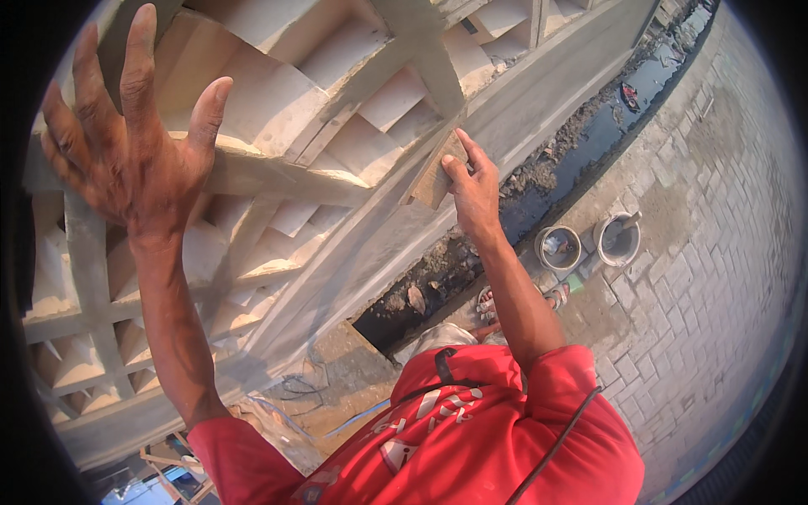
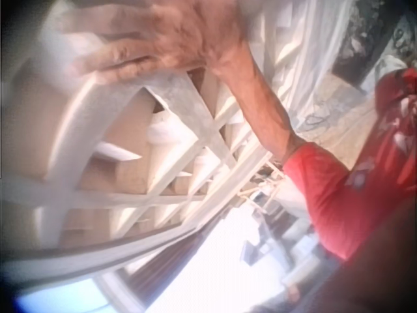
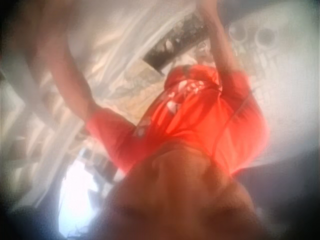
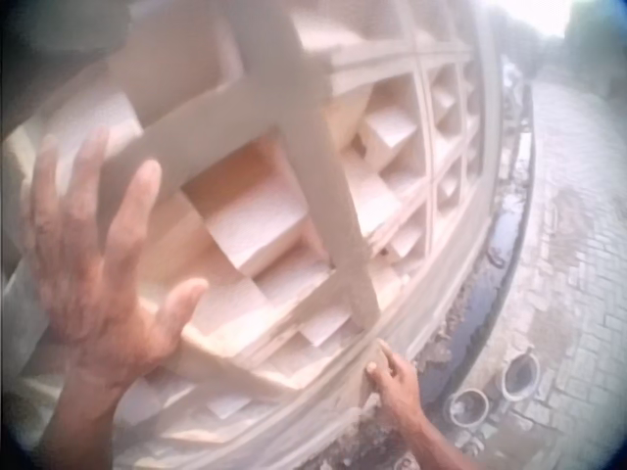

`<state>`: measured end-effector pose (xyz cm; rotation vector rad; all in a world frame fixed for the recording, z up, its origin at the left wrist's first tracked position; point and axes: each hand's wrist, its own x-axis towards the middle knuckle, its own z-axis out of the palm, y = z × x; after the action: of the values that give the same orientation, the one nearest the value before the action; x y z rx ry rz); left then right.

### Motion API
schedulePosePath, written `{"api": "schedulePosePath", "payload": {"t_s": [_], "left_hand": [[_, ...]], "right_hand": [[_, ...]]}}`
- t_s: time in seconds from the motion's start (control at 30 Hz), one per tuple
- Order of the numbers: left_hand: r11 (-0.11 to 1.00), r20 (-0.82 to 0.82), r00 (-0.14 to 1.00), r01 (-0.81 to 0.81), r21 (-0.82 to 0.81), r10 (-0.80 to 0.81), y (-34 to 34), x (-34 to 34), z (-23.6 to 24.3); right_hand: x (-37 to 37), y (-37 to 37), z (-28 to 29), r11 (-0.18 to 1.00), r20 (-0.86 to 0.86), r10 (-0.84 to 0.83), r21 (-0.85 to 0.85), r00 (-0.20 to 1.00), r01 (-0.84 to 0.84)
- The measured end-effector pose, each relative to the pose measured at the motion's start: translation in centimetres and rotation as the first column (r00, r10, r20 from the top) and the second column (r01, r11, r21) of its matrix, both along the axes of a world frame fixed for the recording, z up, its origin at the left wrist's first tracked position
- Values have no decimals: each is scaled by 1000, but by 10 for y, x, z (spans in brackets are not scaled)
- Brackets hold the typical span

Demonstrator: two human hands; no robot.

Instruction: The person applies plaster to a decorative lattice wall using a trowel, smoothing the surface across multiple sections. The person repeatedly dips the trowel into a bucket to gather more plaster and continues working on the wall's geometric pattern.

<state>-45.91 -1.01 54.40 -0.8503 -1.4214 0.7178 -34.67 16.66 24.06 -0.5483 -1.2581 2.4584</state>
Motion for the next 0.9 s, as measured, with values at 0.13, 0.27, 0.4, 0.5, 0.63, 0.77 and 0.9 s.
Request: {"api": "schedulePosePath", "payload": {"t_s": [0.13, 0.27, 0.4, 0.5, 0.63, 0.77, 0.9], "left_hand": [[991, -185, 981, -75, -111, 54, -6, -6, 8], [988, -274, 962, -22, -154, -21, -18, -22, 12], [993, -208, 978, 7, -120, -32, -3, -15, 6], [992, -109, 989, -110, -65, 103, 0, 4, 1], [995, -130, 989, -81, -65, 72, -4, -3, 1], [978, -146, 968, -208, -11, 204, -10, 0, -5], [975, -232, 949, -223, -9, 215, -17, -11, -1]], "right_hand": [[-16, -23, 2, 999, -4, 33, -18, 999, -33], [-6, -82, -6, 995, 13, 91, -33, 996, -91], [13, -141, -5, 991, 41, 124, -59, 991, -122], [33, -175, -5, 975, 53, 215, 53, 975, -218], [64, -158, 3, 961, -4, 277, 2, 961, -277], [56, -84, -6, 991, -40, 80, -108, 996, -84], [27, -26, 9, 997, -34, 8, -78, 999, -11]]}}
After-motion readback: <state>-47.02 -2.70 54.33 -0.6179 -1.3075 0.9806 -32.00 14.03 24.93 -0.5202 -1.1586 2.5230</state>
